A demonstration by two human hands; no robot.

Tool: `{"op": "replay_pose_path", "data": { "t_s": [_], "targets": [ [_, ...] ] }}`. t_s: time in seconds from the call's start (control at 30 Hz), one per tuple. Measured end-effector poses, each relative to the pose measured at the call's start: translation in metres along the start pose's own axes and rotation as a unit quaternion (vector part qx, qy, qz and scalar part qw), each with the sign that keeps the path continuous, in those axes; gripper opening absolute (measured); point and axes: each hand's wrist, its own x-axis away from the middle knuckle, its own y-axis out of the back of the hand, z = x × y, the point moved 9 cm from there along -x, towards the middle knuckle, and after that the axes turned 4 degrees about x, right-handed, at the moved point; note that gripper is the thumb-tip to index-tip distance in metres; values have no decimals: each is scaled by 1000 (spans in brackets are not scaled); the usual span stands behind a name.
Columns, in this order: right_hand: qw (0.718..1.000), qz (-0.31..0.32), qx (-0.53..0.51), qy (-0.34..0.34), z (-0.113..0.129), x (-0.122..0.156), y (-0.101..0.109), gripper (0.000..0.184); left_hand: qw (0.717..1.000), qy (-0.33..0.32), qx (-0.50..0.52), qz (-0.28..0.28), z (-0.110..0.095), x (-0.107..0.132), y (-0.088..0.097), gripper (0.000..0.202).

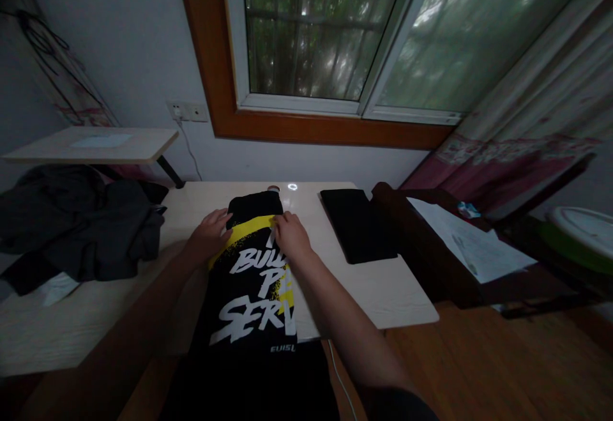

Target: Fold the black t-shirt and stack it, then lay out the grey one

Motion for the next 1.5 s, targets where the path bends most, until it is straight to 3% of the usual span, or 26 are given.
{"op": "replay_pose_path", "data": {
  "t_s": [0.17,0.27,0.37,0.6,0.73,1.17,1.5],
  "targets": [
    [996,14,15,86,30,-35,-40,46,997,-26,-70,37,-37,-22,-30,56],
    [994,58,38,87,30,-50,-65,52,995,-11,-82,49,-39,-32,-46,57],
    [994,77,59,53,17,-60,-77,59,995,10,-84,53,-30,-38,-56,59],
    [992,102,74,-20,-28,-71,-78,65,994,37,-80,58,-17,-39,-58,63],
    [991,98,77,-42,-40,-71,-78,66,995,28,-84,43,-19,-38,-54,63],
    [992,31,107,-53,-30,-48,-64,58,994,47,-91,25,-24,-22,-49,62],
    [994,4,102,-48,-10,7,-41,53,995,46,-94,-7,-32,-1,-39,58]
  ]
}}
